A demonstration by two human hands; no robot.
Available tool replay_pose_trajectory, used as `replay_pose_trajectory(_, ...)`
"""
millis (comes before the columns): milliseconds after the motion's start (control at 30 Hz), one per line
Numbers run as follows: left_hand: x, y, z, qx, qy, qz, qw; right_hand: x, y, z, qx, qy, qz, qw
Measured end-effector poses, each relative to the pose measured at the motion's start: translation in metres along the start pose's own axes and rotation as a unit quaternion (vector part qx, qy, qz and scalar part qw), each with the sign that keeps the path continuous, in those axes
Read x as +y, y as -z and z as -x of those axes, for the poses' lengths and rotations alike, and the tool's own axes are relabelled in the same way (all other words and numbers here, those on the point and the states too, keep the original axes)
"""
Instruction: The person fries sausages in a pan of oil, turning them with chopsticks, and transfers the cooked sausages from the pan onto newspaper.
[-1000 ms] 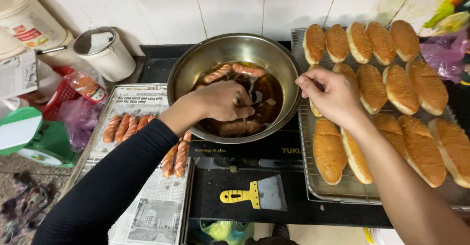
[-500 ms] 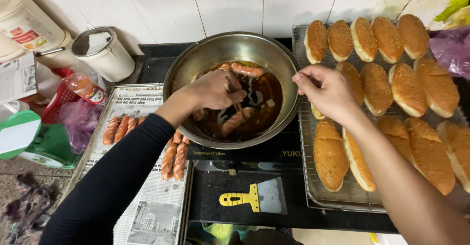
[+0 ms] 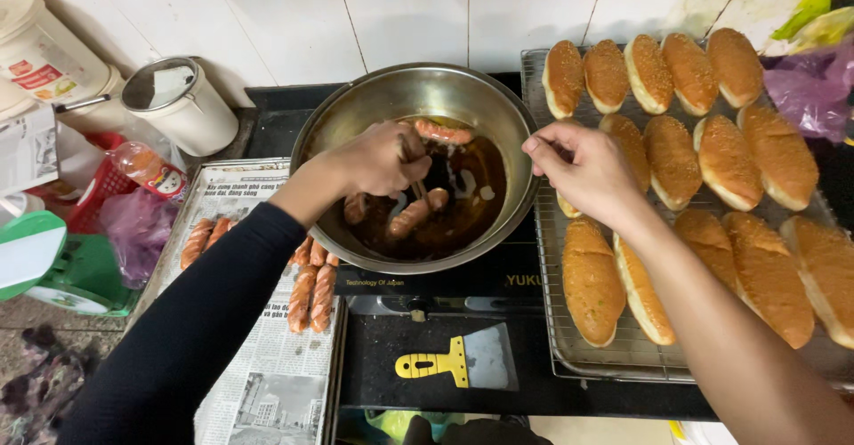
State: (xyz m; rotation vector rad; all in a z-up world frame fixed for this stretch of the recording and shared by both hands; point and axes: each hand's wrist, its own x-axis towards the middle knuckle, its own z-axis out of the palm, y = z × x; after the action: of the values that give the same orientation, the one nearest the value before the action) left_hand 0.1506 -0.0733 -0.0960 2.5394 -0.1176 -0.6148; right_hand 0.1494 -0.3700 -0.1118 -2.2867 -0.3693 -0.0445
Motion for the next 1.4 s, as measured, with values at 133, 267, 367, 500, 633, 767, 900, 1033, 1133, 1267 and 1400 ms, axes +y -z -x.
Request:
replay_pose_trajectory(133, -0.039, -0.006, 0.006, 0.152, -0.23, -0.125, 0.953, -0.003, -0.005, -0.004, 0.002, 0.034, -0.01, 0.999)
replay_pose_trajectory(267, -0.037, -0.001, 0.05, 0.183, -0.195, -0.035, 0.963, -0.011, -0.009, -0.004, -0.002, 0.035, -0.019, 0.999)
replay_pose_trajectory(367, -0.027, 0.005, 0.084, 0.169, -0.135, 0.059, 0.975, -0.017, -0.013, -0.004, -0.01, 0.04, -0.02, 0.999)
replay_pose_trajectory(500, -0.036, 0.004, 0.116, 0.316, -0.272, 0.033, 0.908, -0.028, -0.016, -0.004, -0.01, 0.073, -0.001, 0.997)
replay_pose_trajectory(633, -0.048, -0.005, 0.139, 0.375, -0.215, -0.01, 0.902, -0.046, -0.017, -0.005, -0.048, 0.013, 0.005, 0.999)
replay_pose_trajectory(767, -0.056, -0.023, 0.153, 0.458, -0.216, -0.016, 0.862, -0.054, -0.029, -0.009, -0.043, 0.049, 0.016, 0.998)
replay_pose_trajectory(900, -0.066, -0.042, 0.158, 0.506, -0.197, 0.007, 0.84, -0.056, -0.039, -0.014, -0.058, 0.09, 0.003, 0.994)
replay_pose_trajectory(1033, -0.075, -0.055, 0.16, 0.501, -0.133, -0.018, 0.855, -0.065, -0.047, -0.017, -0.062, 0.077, 0.035, 0.994)
replay_pose_trajectory(1133, -0.077, -0.062, 0.162, 0.506, -0.181, 0.015, 0.843, -0.067, -0.05, -0.019, -0.079, 0.066, 0.058, 0.993)
replay_pose_trajectory(1267, -0.08, -0.066, 0.16, 0.525, -0.187, -0.015, 0.83, -0.066, -0.056, -0.021, -0.082, 0.083, 0.053, 0.992)
replay_pose_trajectory(1400, -0.082, -0.069, 0.16, 0.529, -0.174, -0.018, 0.83, -0.064, -0.06, -0.02, -0.087, 0.076, 0.036, 0.993)
